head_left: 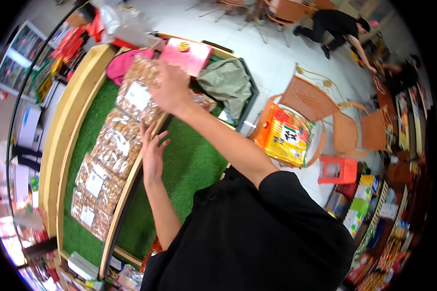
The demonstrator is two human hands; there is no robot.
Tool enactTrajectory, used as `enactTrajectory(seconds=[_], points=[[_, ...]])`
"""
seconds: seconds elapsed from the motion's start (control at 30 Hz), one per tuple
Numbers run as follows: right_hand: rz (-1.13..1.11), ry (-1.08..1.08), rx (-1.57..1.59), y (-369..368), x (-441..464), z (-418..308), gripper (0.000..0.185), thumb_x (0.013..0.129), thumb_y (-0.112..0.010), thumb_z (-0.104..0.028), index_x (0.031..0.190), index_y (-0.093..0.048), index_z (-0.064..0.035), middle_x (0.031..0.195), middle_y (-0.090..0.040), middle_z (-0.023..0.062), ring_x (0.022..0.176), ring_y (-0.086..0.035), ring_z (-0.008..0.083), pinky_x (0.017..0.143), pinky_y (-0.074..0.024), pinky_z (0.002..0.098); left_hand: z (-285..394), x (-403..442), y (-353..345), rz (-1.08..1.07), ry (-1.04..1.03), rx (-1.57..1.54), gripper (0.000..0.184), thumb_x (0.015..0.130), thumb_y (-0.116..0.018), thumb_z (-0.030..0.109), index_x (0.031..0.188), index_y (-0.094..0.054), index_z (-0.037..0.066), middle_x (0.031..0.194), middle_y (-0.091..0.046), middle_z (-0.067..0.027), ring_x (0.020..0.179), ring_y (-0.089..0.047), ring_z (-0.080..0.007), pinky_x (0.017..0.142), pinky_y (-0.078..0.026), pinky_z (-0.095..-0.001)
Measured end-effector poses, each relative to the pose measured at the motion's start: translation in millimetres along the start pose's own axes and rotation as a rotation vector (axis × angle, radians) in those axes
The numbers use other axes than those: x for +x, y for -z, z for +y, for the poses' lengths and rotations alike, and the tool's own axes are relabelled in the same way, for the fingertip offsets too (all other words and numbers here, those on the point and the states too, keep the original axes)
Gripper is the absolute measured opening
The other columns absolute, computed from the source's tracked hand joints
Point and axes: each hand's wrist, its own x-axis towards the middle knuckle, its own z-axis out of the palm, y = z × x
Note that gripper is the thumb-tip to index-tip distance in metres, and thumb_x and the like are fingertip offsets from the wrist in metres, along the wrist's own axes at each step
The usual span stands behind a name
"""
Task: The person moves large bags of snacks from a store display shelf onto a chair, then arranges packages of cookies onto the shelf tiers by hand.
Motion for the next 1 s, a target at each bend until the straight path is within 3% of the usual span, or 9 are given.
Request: enactTrajectory(seconds=[0.17, 0.2, 0.3, 0.37, 0.43, 0.67, 0.73, 0.83, 1.0], points=[[-0.033, 0.091, 0.239, 10.3, -20.8, -44.0, 0.043, 0.073, -0.058, -0.007, 0.113, -0.047, 0.0003, 0.101, -0.055, 0.0227, 0.095, -0.056, 0.0369, 0.082, -0.0443, 0.0458, -17.0, 8.1, 10.5, 0.003, -0.011, -0.046, 0.059, 0.088, -0.046, 0.008, 0.142, -0.023, 0.005, 0.145, -0.027, -0.0077, 0.112, -0.049, -0.0253, 0.09, -0.041, -0.0393], [0.066, 0.146, 0.311, 5.3, -25.6, -44.4, 0.042, 0.072, -0.057, -0.004, 0.113, -0.047, 0.0001, 0.101, -0.053, 0.0234, 0.093, -0.056, 0.0376, 0.08, -0.0457, 0.0453, -15.8, 8.5, 11.5, 0.008, -0.009, -0.027, 0.057, 0.088, -0.045, 0.008, 0.141, -0.026, 0.004, 0.145, -0.027, -0.0078, 0.112, -0.049, -0.0256, 0.09, -0.041, -0.0393], [0.07, -0.071, 0.473, 17.6, -25.1, -56.4, 0.047, 0.073, -0.057, -0.007, 0.118, -0.043, -0.002, 0.106, -0.051, 0.0238, 0.094, -0.056, 0.0391, 0.082, -0.0452, 0.0434, -8.6, 3.3, 11.2, 0.044, -0.036, -0.024, 0.047, 0.087, -0.046, 0.009, 0.133, -0.036, 0.0, 0.145, -0.026, -0.0098, 0.11, -0.051, -0.0284, 0.09, -0.041, -0.0396], [-0.001, -0.107, 0.446, 3.8, -18.3, -40.1, 0.049, 0.073, -0.058, -0.01, 0.119, -0.042, -0.0017, 0.108, -0.05, 0.024, 0.094, -0.056, 0.0396, 0.083, -0.0451, 0.0434, -6.4, 1.7, 16.2, 0.015, -0.032, 0.034, 0.049, 0.089, -0.049, 0.019, 0.133, -0.037, 0.001, 0.134, -0.041, -0.0113, 0.111, -0.051, -0.028, 0.093, -0.038, -0.0401], [-0.074, -0.139, 0.426, 4.3, -17.1, -36.1, 0.051, 0.074, -0.059, -0.012, 0.12, -0.041, -0.0014, 0.11, -0.049, 0.0243, 0.095, -0.055, 0.0401, 0.083, -0.0449, 0.0433, -9.2, 2.6, 23.3, 0.019, -0.015, 0.027, 0.047, 0.089, -0.049, 0.021, 0.131, -0.039, 0.002, 0.133, -0.042, -0.0097, 0.11, -0.051, -0.0269, 0.093, -0.038, -0.0391], [-0.23, -0.229, 0.179, 14.3, -41.1, -52.8, 0.072, 0.073, -0.069, -0.035, 0.129, -0.036, -0.0015, 0.112, -0.048, 0.0266, 0.102, -0.054, 0.0421, 0.088, -0.0443, 0.0432, -16.7, 2.9, 43.6, -0.074, -0.039, -0.145, 0.033, 0.088, -0.05, 0.016, 0.118, -0.047, 0.001, 0.126, -0.047, -0.0126, 0.106, -0.053, -0.0259, 0.09, -0.04, -0.0389], [-0.453, -0.243, 0.034, 13.5, -46.8, -51.0, 0.085, 0.071, -0.068, -0.047, 0.133, -0.032, -0.0025, 0.113, -0.047, 0.0262, 0.101, -0.055, 0.0413, 0.086, -0.0452, 0.0432, -18.7, 3.5, 44.0, -0.093, -0.044, -0.176, 0.023, 0.088, -0.05, 0.017, 0.108, -0.051, 0.004, 0.108, -0.055, -0.0087, 0.106, -0.053, -0.0225, 0.09, -0.039, -0.038], [-0.465, -0.202, 0.048, 15.6, -64.9, -55.2, 0.09, 0.069, -0.067, -0.054, 0.133, -0.032, -0.0028, 0.113, -0.046, 0.0249, 0.101, -0.055, 0.0396, 0.085, -0.0461, 0.0432, -26.9, 7.2, 56.8, -0.107, -0.061, -0.245, 0.021, 0.09, -0.048, 0.019, 0.105, -0.051, 0.005, 0.106, -0.056, -0.0064, 0.107, -0.052, -0.0195, 0.091, -0.039, -0.0378], [-0.35, 0.049, 0.203, 18.9, -107.0, -28.4, 0.083, 0.07, -0.075, -0.036, 0.132, -0.033, -0.0015, 0.124, -0.043, 0.0208, 0.118, -0.043, 0.034, 0.1, -0.0365, 0.0395, -17.4, -0.3, 50.9, -0.065, -0.047, -0.227, 0.05, 0.094, -0.045, 0.037, 0.13, -0.041, 0.002, 0.127, -0.05, -0.0097, 0.116, -0.049, -0.0214, 0.096, -0.038, -0.0368]])
